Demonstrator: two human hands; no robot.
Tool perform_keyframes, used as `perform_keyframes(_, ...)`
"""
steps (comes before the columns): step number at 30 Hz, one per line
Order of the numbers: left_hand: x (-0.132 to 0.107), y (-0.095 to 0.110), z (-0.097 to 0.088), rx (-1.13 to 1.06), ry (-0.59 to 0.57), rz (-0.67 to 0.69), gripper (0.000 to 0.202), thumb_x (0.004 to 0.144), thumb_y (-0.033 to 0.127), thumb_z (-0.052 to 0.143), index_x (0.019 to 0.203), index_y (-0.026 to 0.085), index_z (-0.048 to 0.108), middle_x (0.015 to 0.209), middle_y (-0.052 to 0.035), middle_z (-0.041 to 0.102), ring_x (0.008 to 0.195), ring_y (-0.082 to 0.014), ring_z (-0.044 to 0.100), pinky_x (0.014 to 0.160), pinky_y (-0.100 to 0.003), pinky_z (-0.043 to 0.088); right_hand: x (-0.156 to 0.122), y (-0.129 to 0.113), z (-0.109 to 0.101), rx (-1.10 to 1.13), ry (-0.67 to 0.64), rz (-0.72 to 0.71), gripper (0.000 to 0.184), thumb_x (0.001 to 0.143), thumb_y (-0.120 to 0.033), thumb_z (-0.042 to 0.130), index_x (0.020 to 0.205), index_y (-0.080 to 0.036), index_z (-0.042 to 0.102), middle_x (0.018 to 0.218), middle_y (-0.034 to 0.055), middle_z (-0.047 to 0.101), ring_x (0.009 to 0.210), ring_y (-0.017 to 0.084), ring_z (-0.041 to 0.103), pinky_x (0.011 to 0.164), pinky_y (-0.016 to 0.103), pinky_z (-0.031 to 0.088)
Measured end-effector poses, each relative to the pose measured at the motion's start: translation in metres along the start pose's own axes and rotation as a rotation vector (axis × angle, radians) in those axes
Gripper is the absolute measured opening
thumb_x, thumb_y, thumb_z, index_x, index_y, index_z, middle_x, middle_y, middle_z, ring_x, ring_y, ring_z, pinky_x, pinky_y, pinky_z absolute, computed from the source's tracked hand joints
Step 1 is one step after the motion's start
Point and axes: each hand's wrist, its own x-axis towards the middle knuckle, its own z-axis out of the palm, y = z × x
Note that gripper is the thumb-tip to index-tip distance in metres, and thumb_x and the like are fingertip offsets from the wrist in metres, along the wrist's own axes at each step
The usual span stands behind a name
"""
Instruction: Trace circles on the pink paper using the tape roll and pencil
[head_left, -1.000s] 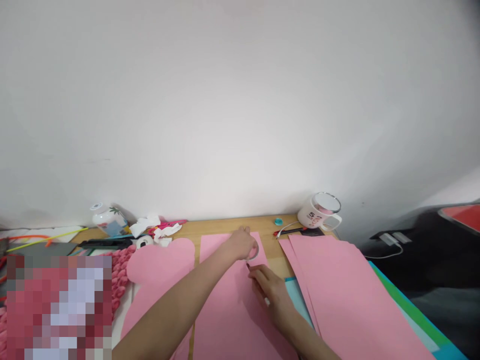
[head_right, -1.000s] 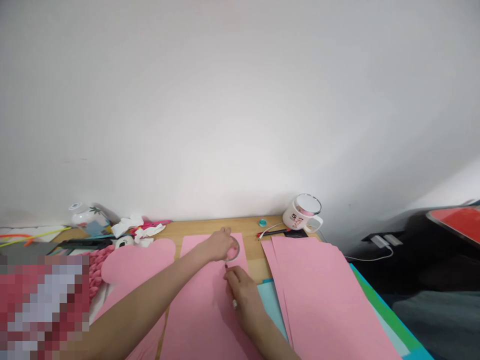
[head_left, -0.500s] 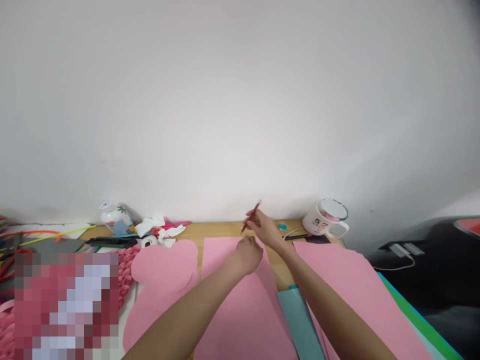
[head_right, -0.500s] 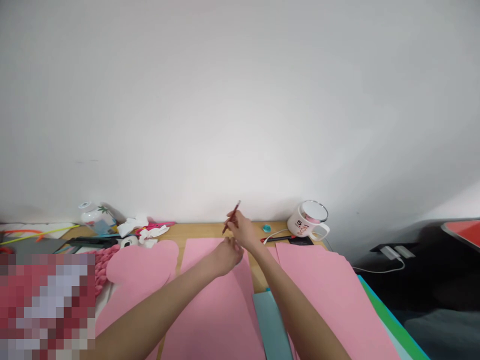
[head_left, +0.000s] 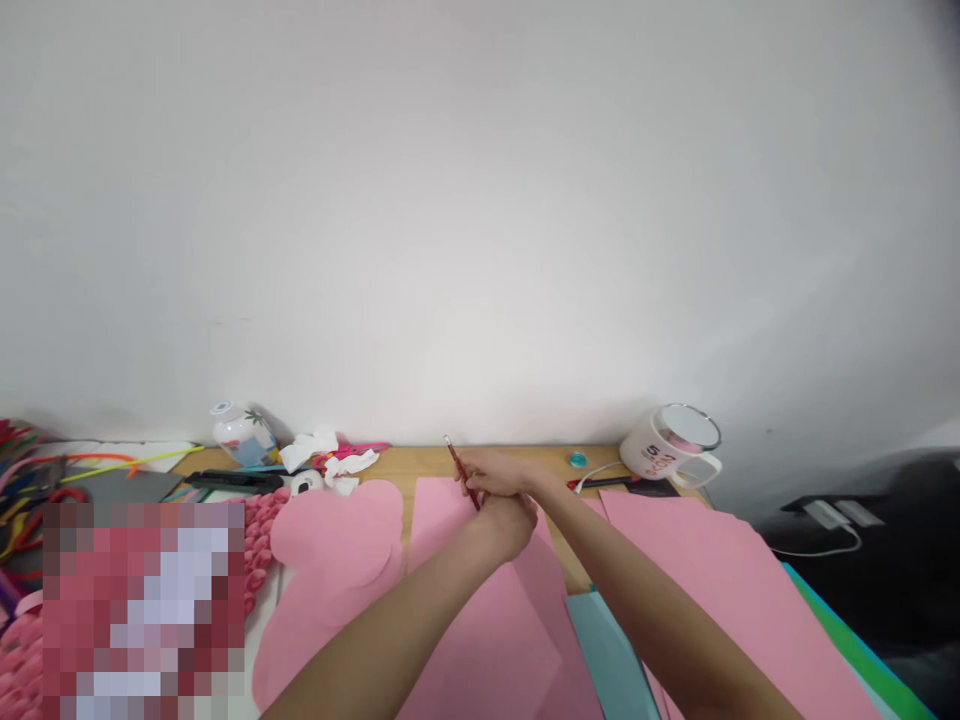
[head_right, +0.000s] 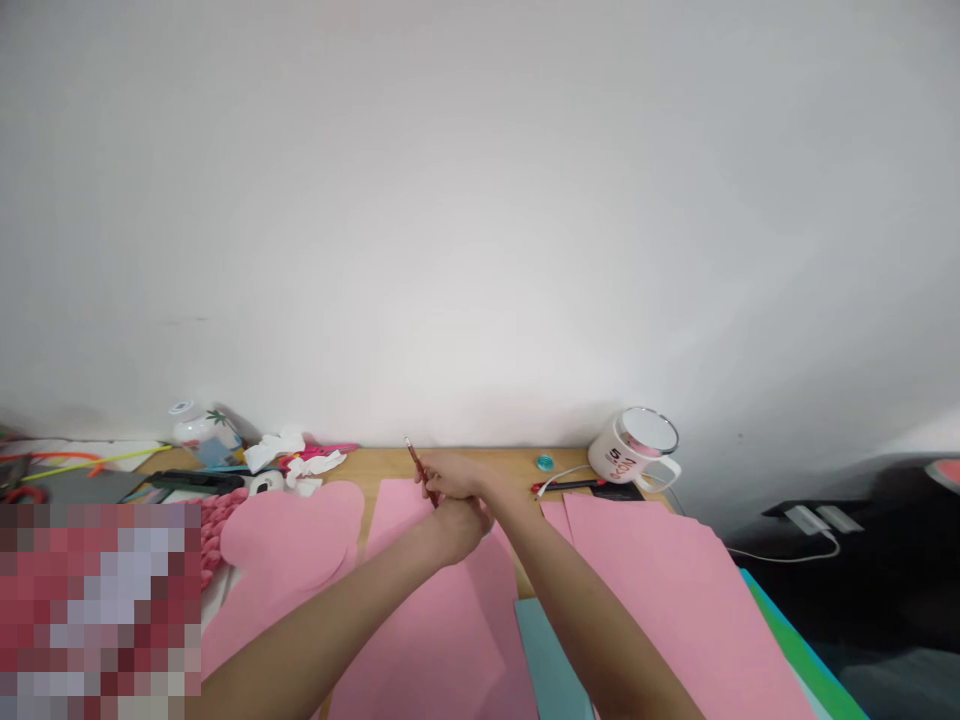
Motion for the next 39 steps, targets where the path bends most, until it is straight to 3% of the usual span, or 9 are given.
perform_keyframes(3, -0.002, -0.001, -0.001, 0.006, 0.025, 0.023, 0.059, 0.064, 0.005, 0.066, 0.123, 0.006, 0.057, 0.105, -0.0228, 0.065, 0.089, -0.0356, 0.062, 0.070, -0.043, 0.049, -0.001, 0.004, -0.003, 0.017, 0.084, 0.034, 0.018, 0.066, -0.001, 0.052, 0.067, -0.019, 0.053, 0.061, -0.0027, 0.059, 0.058, 0.013, 0.055, 0.054, 0.022, 0.041)
perform_keyframes(8, -0.019, -0.006, -0.012, 0.030, 0.123, 0.059, 0.042, 0.073, 0.004, 0.056, 0.115, -0.001, 0.057, 0.100, -0.0263, 0.063, 0.094, -0.0354, 0.060, 0.069, -0.041, 0.045, -0.008, 0.026, -0.010, 0.077, 0.355, 0.102, 0.019, 0.072, -0.003, 0.049, 0.082, -0.019, 0.053, 0.074, 0.0014, 0.064, 0.067, 0.015, 0.060, 0.061, 0.024, 0.044)
perform_keyframes(15, -0.030, -0.010, -0.019, 0.045, 0.195, 0.099, 0.025, 0.073, 0.004, 0.053, 0.096, 0.004, 0.060, 0.088, -0.0193, 0.063, 0.087, -0.0296, 0.057, 0.065, -0.035, 0.040, -0.035, 0.058, -0.005, 0.255, 0.654, 0.186, 0.016, 0.076, -0.009, 0.047, 0.086, -0.022, 0.048, 0.068, -0.0012, 0.062, 0.058, 0.015, 0.061, 0.054, 0.024, 0.045)
perform_keyframes(23, -0.036, -0.010, -0.011, 0.042, 0.264, 0.112, 0.034, 0.068, 0.002, 0.057, 0.101, 0.008, 0.057, 0.102, -0.0190, 0.060, 0.091, -0.0285, 0.056, 0.072, -0.037, 0.041, -0.062, 0.076, 0.007, 0.496, 0.960, 0.225, 0.021, 0.071, -0.028, 0.059, 0.088, -0.022, 0.049, 0.063, -0.0021, 0.061, 0.058, 0.017, 0.062, 0.058, 0.029, 0.049)
perform_keyframes(27, -0.046, -0.010, 0.001, 0.037, 0.287, 0.109, 0.032, 0.071, 0.002, 0.055, 0.102, 0.008, 0.056, 0.103, -0.0177, 0.061, 0.104, -0.0302, 0.052, 0.089, -0.043, 0.037, -0.063, 0.079, 0.020, 0.672, 1.011, 0.233, 0.028, 0.068, -0.042, 0.060, 0.085, -0.022, 0.049, 0.061, -0.0006, 0.061, 0.057, 0.018, 0.062, 0.057, 0.031, 0.050)
perform_keyframes(34, -0.067, -0.009, 0.034, -0.166, 0.390, -0.002, 0.027, 0.076, 0.001, 0.044, 0.100, 0.010, 0.054, 0.116, -0.0181, 0.056, 0.119, -0.0295, 0.047, 0.106, -0.048, 0.027, -0.064, 0.078, 0.032, 0.803, 0.977, 0.240, 0.025, 0.062, -0.043, 0.061, 0.068, -0.021, 0.050, 0.057, -0.0014, 0.057, 0.056, 0.015, 0.058, 0.054, 0.027, 0.047)
perform_keyframes(39, -0.108, -0.007, 0.056, -0.155, 0.374, 0.030, 0.033, 0.074, 0.003, 0.047, 0.107, 0.009, 0.051, 0.129, -0.0210, 0.050, 0.131, -0.0310, 0.036, 0.110, -0.050, 0.024, -0.062, 0.079, 0.036, 0.804, 0.969, 0.245, 0.024, 0.062, -0.042, 0.059, 0.071, -0.022, 0.050, 0.055, -0.0029, 0.055, 0.056, 0.016, 0.057, 0.055, 0.027, 0.046)
